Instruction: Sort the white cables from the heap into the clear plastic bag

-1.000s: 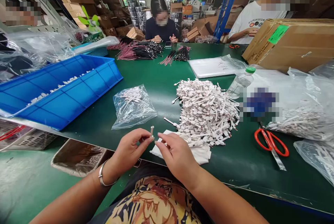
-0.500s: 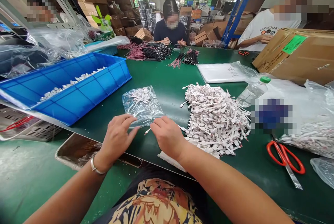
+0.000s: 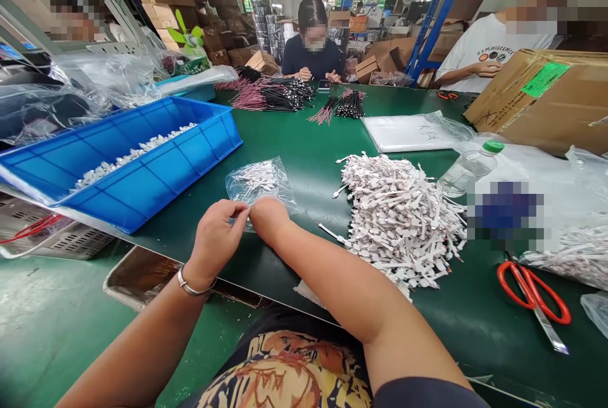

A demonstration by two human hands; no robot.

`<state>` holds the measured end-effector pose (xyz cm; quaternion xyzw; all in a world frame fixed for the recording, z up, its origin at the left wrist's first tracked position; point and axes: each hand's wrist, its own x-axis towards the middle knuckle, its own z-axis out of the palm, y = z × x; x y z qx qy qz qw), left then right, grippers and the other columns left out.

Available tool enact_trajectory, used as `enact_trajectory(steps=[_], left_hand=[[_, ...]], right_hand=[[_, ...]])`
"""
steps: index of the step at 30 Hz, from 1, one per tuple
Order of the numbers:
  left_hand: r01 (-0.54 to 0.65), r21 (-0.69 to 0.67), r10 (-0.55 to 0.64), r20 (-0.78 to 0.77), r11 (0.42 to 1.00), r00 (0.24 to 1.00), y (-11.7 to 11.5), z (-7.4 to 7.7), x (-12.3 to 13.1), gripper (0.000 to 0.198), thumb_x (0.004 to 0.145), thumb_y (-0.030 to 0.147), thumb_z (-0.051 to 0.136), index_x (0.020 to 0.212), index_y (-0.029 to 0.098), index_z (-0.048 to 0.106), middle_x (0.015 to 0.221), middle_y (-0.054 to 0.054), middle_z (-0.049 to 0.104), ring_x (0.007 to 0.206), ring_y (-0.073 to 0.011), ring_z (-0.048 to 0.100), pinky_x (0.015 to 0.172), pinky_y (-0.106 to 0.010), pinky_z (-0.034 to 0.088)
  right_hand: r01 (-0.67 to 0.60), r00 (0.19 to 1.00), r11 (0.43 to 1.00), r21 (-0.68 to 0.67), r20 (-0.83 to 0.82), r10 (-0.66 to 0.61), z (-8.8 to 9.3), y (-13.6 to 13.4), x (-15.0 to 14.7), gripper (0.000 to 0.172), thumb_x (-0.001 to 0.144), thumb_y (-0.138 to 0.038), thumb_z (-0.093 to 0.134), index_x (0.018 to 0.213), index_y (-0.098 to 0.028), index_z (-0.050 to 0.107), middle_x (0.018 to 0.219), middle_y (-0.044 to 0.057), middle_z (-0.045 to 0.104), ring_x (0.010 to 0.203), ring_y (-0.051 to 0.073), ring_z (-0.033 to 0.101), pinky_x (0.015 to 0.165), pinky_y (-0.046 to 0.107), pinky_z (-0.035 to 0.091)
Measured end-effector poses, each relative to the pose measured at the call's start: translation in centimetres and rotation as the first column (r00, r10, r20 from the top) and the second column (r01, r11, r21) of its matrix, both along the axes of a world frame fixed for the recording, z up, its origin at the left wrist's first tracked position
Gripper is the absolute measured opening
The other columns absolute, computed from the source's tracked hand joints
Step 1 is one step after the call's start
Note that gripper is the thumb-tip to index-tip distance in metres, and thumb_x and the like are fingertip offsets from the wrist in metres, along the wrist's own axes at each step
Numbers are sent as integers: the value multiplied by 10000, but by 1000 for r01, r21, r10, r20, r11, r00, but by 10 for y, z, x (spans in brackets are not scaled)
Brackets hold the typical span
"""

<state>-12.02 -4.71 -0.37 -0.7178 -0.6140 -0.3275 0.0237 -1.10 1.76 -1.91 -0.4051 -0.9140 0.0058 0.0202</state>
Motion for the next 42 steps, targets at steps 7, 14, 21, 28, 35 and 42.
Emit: enact_trajectory(steps=[7,14,21,28,35,42], left_hand=[[-35,8,35,18,999,999,8,-5,-8,172,863,266,464,844,176,610,826,-48,618,796,-183,548,753,-314,423],[46,-59,-51,-81,997,995,4,-2,-7,240,836,316,526,1006,156,580,965,-91,619,921,-232,548,832,-371,414],[553,-288,-613,-196,782,765,-3,8,79,179,891,180,430,994,181,577,909,-58,613,844,-184,535,760,-308,427],[493,-384,-618,-596,781,513,31,1,134,194,827,63,424,919,106,589,800,-120,594,756,-235,519,614,-331,381],[547,-409,-663,-618,730,423,48,4,127,196,796,38,415,736,149,565,737,-106,552,708,-226,485,564,-330,334],[716,-244,-658,-651,654,379,36,36,147,192,835,66,403,802,172,558,784,-72,513,706,-197,425,573,-320,306]], right_hand=[[72,997,995,-71,-27,-74,11,3,-4,211,886,-216,503,1042,-92,571,1041,111,595,941,206,580,772,358,498],[-121,975,989,-81,-197,103,19,-103,62,251,891,-258,445,1067,-108,542,1016,126,605,908,216,567,774,343,481],[-52,925,999,-8,-377,45,6,-158,155,187,898,-189,459,1031,-146,583,1009,101,646,1004,207,562,883,346,459],[236,856,968,90,-491,-163,-6,-180,215,239,883,-160,459,1066,-157,613,977,98,675,952,212,603,846,377,508],[403,782,913,67,-543,-306,-18,-187,253,235,891,-190,462,1058,-185,627,958,92,675,912,208,611,838,400,512],[428,749,903,30,-572,-336,-25,-185,255,238,878,-179,494,1078,-178,623,1039,95,647,980,219,567,876,414,481]])
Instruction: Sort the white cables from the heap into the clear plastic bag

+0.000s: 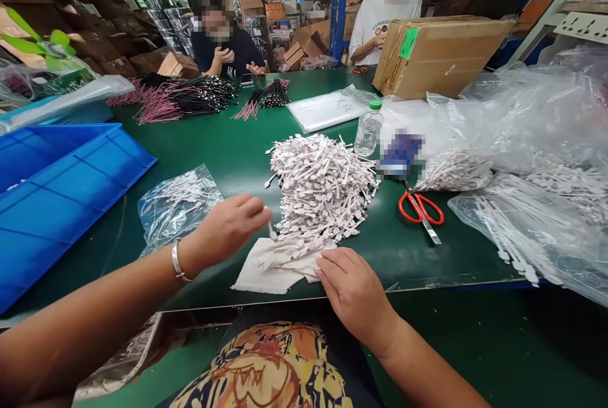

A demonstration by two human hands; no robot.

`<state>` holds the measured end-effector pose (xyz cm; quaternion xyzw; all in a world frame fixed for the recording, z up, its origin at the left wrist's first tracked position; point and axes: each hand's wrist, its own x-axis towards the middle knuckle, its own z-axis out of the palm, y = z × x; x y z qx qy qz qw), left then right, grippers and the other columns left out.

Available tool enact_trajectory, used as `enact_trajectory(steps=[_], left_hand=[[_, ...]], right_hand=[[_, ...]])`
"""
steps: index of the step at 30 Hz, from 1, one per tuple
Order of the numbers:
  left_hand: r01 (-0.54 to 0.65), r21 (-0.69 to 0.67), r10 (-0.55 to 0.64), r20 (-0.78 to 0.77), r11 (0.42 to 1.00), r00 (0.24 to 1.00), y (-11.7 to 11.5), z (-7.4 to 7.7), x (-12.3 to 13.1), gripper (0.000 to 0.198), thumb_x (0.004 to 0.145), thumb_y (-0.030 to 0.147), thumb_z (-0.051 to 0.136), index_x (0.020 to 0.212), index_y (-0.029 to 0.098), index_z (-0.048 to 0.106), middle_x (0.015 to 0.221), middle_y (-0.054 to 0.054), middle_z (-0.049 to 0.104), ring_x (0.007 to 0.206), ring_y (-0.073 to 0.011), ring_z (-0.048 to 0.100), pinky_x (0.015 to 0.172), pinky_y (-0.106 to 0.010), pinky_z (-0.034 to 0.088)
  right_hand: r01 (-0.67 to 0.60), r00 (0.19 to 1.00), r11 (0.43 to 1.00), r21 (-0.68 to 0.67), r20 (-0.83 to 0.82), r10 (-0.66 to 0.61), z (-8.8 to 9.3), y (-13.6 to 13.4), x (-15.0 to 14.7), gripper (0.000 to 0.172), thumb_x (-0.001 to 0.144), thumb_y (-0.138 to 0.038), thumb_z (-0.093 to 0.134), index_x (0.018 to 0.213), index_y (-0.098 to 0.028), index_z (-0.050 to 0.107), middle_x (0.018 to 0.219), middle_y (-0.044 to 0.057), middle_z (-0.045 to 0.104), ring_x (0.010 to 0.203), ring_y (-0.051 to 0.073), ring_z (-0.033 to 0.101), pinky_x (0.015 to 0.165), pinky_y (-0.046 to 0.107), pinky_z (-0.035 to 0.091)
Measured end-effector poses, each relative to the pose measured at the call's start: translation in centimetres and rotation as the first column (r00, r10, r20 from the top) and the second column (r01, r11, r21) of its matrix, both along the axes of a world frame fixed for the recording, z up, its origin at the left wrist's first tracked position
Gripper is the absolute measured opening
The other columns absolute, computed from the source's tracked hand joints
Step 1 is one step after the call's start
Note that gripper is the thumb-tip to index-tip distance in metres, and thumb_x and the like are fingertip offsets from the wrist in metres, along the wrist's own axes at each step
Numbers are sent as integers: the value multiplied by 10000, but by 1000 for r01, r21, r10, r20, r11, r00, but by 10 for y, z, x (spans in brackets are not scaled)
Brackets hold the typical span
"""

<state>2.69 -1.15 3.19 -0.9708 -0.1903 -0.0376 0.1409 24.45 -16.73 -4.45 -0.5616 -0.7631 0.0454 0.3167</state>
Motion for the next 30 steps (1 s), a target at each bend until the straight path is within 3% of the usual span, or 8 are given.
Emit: enact_trajectory(steps=[3,5,9,13,17,20,23,30], left_hand=[[223,-47,-224,-11,974,974,-8,-2,26,172,885,155,395,907,181,564,846,-68,541,724,-194,435,580,-324,311],[268,-64,-270,-31,961,962,-10,-9,43,158,886,173,411,951,174,555,870,-69,555,734,-196,448,587,-326,321],[38,-145,-36,15,989,999,-16,-25,62,108,867,155,440,840,151,544,787,-66,558,719,-199,472,597,-322,342],[-137,-212,152,55,968,987,-26,-32,65,212,830,359,539,850,148,544,818,-82,563,794,-229,491,642,-332,376],[-181,-243,198,48,953,979,-32,-31,63,200,798,338,578,895,167,539,902,-71,558,839,-229,486,678,-337,391],[-183,-266,213,85,946,973,-32,-31,61,111,857,267,486,853,172,543,882,-63,550,825,-210,484,715,-336,396],[-190,-279,225,97,941,970,-30,-32,60,181,884,169,398,799,165,557,818,-63,543,776,-193,481,714,-328,396],[-148,-291,176,73,945,982,-28,-35,65,157,861,200,451,787,160,583,813,-70,554,797,-208,494,711,-340,397]], right_hand=[[-33,999,999,-29,22,34,-1,2,-7,241,883,-181,484,1078,-186,624,1064,87,646,1011,213,556,886,401,472],[-33,999,999,-31,29,34,-3,4,-11,233,885,-178,478,1062,-186,629,1072,83,649,1022,214,548,890,397,462],[13,999,1000,-27,35,-12,-8,3,-15,235,884,-183,482,1070,-181,626,1089,83,645,1037,224,530,894,397,438],[46,998,998,-34,35,-44,-10,1,-17,230,889,-199,483,1066,-185,629,1100,78,639,1046,221,522,904,387,418],[48,998,999,-5,31,-48,-13,1,-17,225,891,-206,484,1064,-185,626,1094,72,643,1051,217,521,907,373,408],[48,998,999,6,35,-48,-14,1,-16,223,892,-208,486,1068,-191,622,1096,64,643,1058,217,518,905,369,404],[46,998,999,9,34,-47,-15,0,-16,218,891,-207,489,1066,-193,618,1092,60,644,1056,216,519,894,366,406],[37,999,999,3,11,-37,-15,1,-16,217,891,-199,492,1074,-189,608,1105,46,638,1064,210,506,901,366,393]])
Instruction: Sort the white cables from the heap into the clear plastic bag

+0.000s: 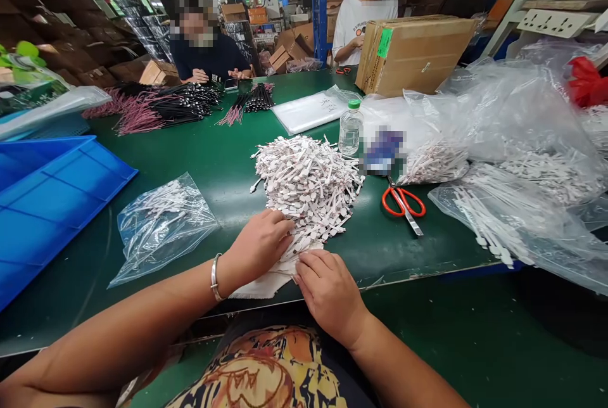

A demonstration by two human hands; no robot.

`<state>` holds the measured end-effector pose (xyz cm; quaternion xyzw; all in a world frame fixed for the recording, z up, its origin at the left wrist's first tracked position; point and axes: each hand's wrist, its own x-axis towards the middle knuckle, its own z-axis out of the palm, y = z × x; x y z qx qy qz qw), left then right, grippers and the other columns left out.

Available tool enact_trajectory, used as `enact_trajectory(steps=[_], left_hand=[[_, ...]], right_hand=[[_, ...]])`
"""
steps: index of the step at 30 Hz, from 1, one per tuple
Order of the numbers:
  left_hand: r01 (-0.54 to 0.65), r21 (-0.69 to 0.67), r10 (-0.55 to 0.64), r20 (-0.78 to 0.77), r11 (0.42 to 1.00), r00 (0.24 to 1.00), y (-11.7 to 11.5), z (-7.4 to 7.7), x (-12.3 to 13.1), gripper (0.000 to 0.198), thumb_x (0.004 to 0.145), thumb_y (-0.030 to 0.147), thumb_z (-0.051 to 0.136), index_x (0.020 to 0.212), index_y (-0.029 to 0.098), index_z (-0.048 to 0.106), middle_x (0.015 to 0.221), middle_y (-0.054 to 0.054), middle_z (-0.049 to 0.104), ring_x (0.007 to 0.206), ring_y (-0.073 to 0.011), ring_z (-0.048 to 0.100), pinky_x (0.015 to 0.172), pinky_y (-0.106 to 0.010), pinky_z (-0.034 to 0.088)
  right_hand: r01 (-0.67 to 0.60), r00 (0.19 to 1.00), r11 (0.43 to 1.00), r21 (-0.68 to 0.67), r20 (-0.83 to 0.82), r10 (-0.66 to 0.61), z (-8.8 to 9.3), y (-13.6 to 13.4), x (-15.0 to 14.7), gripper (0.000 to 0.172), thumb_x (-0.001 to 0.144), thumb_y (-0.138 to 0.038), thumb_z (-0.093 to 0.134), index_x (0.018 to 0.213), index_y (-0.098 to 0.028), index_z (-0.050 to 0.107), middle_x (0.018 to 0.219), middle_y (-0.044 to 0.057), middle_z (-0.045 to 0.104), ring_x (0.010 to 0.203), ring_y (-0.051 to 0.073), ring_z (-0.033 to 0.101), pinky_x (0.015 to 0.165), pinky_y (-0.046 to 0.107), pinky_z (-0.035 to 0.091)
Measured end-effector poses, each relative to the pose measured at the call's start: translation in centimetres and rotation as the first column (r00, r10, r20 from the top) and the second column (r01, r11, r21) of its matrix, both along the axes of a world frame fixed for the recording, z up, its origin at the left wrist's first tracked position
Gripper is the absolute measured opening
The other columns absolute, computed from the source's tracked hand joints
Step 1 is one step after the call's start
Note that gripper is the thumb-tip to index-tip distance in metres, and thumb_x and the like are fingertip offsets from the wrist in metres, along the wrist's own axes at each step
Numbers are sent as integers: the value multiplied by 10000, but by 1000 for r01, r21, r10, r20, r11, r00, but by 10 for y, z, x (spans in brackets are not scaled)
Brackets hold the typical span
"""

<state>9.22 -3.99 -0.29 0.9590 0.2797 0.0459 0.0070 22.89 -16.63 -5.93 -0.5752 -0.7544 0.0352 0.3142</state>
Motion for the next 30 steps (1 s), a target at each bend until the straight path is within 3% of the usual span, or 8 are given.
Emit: enact_trajectory(steps=[8,15,20,22,25,30], left_hand=[[86,89,-77,-104,992,992,2,-2,10,146,821,124,459,737,141,577,767,-88,562,729,-213,500,631,-343,384],[64,67,-56,-114,996,992,4,24,-2,159,807,129,466,691,144,574,727,-74,568,685,-191,498,621,-322,383],[34,10,-33,-66,999,997,-1,39,-31,210,847,189,440,697,158,584,718,-57,551,696,-185,505,649,-316,398],[14,-25,-14,5,1000,1000,-5,36,-50,204,864,225,432,777,166,607,754,-55,558,719,-181,516,673,-313,406],[-4,-110,14,88,994,996,-13,19,-80,191,876,282,443,893,183,605,857,-63,576,781,-182,533,701,-308,418],[-60,-251,99,145,966,984,-32,-16,-109,174,887,266,430,921,192,584,914,-63,578,822,-175,535,725,-301,431]], right_hand=[[5,1000,1000,-25,-14,-5,-1,0,1,218,894,-199,487,1079,-199,604,1092,40,643,1058,210,503,907,371,386],[6,999,1000,-13,-39,-7,1,2,0,198,888,-190,494,1048,-192,610,1058,44,656,1027,210,519,882,374,406],[-14,995,1000,-27,-104,11,4,3,2,178,875,-183,507,1010,-200,623,1046,44,653,1018,208,522,885,384,420],[-19,984,1000,-13,-179,16,7,2,7,179,868,-178,512,1005,-197,625,1032,56,649,1001,200,529,884,375,432],[33,956,999,10,-293,-29,10,1,17,160,865,-175,515,969,-196,634,959,65,651,919,186,553,841,358,458],[62,960,997,-42,-272,-71,14,1,21,134,865,-199,525,930,-197,642,840,54,642,809,181,549,751,339,461]])
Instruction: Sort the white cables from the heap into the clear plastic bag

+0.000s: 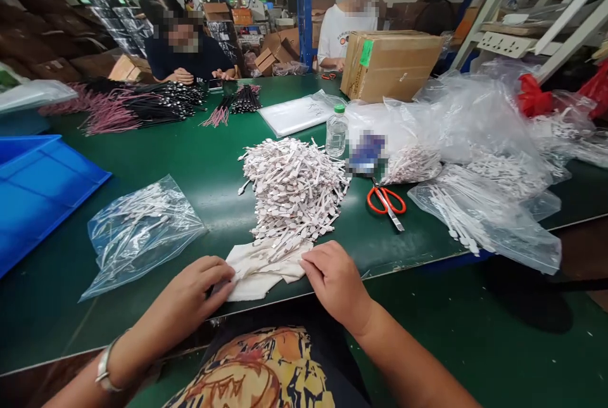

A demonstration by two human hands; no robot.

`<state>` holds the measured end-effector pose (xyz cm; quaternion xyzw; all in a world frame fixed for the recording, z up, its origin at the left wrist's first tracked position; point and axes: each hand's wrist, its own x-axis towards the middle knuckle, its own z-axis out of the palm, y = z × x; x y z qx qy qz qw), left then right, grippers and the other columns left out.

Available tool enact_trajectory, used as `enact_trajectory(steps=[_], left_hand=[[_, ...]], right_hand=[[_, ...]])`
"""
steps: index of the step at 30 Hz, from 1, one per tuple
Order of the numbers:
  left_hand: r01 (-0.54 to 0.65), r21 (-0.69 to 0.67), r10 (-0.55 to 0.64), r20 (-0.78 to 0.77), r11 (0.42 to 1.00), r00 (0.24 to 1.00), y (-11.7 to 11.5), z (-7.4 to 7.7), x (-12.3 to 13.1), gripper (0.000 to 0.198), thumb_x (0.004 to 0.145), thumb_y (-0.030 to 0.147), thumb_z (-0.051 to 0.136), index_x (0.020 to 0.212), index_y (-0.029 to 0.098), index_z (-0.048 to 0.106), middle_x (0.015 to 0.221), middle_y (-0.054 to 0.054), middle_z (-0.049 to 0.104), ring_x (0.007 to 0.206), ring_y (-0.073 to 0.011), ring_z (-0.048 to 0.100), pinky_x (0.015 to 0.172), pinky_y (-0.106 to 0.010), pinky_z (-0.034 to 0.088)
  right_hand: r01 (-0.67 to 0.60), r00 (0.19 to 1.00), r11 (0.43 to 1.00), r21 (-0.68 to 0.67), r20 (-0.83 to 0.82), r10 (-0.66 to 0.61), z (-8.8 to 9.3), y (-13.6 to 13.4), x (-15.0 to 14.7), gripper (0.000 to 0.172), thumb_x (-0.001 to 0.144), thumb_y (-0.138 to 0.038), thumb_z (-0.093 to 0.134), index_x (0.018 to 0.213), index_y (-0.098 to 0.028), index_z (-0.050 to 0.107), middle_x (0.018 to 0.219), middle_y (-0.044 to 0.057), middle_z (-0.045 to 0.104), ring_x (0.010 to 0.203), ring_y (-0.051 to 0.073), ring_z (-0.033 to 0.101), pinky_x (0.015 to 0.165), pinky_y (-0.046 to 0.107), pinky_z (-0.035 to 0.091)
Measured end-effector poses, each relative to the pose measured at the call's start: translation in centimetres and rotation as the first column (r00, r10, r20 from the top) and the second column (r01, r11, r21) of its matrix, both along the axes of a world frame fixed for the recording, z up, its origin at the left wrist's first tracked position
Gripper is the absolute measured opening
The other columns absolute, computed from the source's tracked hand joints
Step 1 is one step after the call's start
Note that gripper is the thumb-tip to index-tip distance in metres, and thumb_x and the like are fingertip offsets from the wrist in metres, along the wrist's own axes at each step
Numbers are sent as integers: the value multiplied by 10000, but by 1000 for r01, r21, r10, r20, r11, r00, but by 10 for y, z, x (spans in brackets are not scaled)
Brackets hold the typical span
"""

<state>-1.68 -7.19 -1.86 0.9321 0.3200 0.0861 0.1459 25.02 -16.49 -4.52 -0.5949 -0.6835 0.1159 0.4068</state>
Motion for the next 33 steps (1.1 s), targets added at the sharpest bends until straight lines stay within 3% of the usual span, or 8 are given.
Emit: enact_trajectory(steps=[4,9,13,19,25,28,30,33], left_hand=[[-47,-16,48,54,999,997,-9,-8,-2,174,883,243,428,921,191,589,912,-64,583,820,-178,528,725,-315,434],[-82,39,78,111,996,991,-13,4,0,151,864,239,462,916,190,596,892,-64,585,808,-181,526,732,-330,429],[-119,63,107,159,991,981,-17,8,7,150,869,236,462,926,182,590,899,-73,583,831,-189,518,754,-341,426],[-6,-59,14,139,998,990,-26,-3,11,144,877,217,437,905,188,576,880,-60,570,821,-180,499,738,-328,415],[49,-107,-38,101,993,994,-25,-6,7,131,863,193,442,894,184,568,901,-58,563,838,-184,476,742,-334,400],[48,-125,-35,105,991,994,-23,-6,6,121,849,183,454,892,186,567,906,-55,564,843,-183,475,747,-333,399],[44,-121,-31,109,992,994,-23,-7,7,125,849,186,452,893,186,569,898,-56,565,839,-184,476,746,-335,399],[38,-115,-25,111,993,993,-23,-8,7,127,847,190,453,889,186,573,885,-58,567,833,-185,479,741,-336,402]], right_hand=[[-82,989,996,-28,124,84,3,9,-15,146,871,-210,516,942,-202,644,847,54,632,812,188,536,745,334,444],[-51,952,998,-37,300,60,12,19,-25,177,891,-201,469,852,-193,641,796,56,607,793,191,527,750,338,423],[-125,922,984,-125,351,161,17,20,-20,182,897,-186,459,847,-202,633,770,40,600,775,176,527,723,307,413],[-39,851,990,-138,514,105,19,28,-20,190,889,-177,460,942,-184,643,804,65,601,827,206,515,755,333,384],[-62,844,988,-140,522,127,20,36,-21,238,859,-229,534,1087,-207,598,951,72,600,926,224,499,794,343,384],[-55,841,988,-146,526,125,18,36,-19,132,866,-216,522,911,-215,646,835,57,591,848,206,508,737,327,388],[-43,851,988,-149,513,114,18,36,-18,164,873,-188,499,793,-206,641,774,52,578,814,200,508,727,326,391],[-65,906,991,-113,409,107,20,35,-14,166,880,-173,471,810,-198,619,846,63,598,863,207,520,787,349,409]])
